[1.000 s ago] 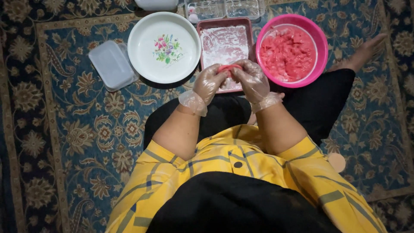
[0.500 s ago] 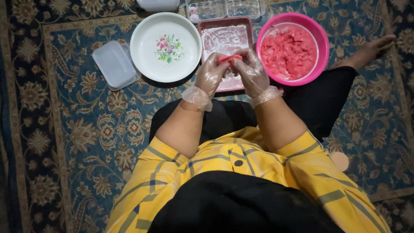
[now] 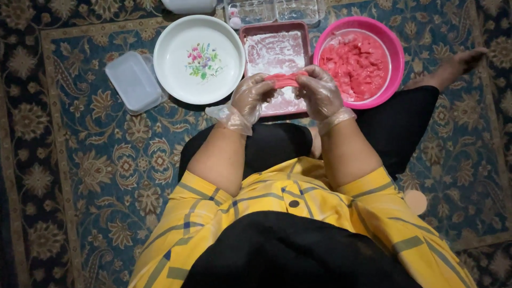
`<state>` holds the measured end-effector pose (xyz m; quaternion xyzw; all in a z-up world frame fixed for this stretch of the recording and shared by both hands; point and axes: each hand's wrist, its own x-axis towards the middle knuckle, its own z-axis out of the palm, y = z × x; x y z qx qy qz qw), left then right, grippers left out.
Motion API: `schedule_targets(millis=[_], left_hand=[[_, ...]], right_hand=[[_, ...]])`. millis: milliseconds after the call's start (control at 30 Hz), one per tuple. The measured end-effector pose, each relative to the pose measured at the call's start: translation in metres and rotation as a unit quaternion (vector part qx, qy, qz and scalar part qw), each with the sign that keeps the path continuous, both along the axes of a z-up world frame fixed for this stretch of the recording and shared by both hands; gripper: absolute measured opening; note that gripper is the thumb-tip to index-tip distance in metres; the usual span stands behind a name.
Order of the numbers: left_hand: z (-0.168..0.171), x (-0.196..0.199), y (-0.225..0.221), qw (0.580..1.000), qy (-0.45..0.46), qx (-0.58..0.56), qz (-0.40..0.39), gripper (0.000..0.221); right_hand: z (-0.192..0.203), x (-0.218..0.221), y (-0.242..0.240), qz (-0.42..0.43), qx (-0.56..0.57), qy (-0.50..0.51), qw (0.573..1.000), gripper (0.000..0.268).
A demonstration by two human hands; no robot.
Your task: Shaping small pieces of pink dough by hand and placing them into a tray.
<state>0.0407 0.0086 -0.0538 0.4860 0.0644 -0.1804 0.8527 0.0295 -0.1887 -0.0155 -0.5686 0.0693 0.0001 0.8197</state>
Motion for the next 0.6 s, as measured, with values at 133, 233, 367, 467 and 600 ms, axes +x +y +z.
schedule_targets(millis=[133, 233, 367, 467, 600], left_hand=[[-0.001, 0.0, 0.005, 0.995, 0.035, -0.091, -0.012, 0.013], [0.011, -0.004, 0.009, 0.988, 0.054, -0.145, -0.009, 0.015], [-0.005, -0.001, 0.005, 0.986, 0.043, -0.157, 0.026, 0.013], [-0.011, 0.001, 0.001, 0.985, 0.006, -0.166, 0.04, 0.01], [-0.029, 0.007, -0.003, 0.983, 0.003, -0.179, 0.051, 0.009]], right_hand=[[0.016, -0.003, 0.0, 0.037, 0.117, 0.081, 0.989, 0.013], [0.023, -0.004, 0.0, 0.043, 0.128, 0.09, 0.987, 0.018], [0.014, -0.004, 0.0, 0.034, 0.047, 0.024, 0.998, 0.019], [-0.007, 0.005, -0.008, 0.0, 0.04, 0.024, 0.999, 0.019], [0.011, 0.001, -0.007, -0.015, 0.061, 0.041, 0.997, 0.019]])
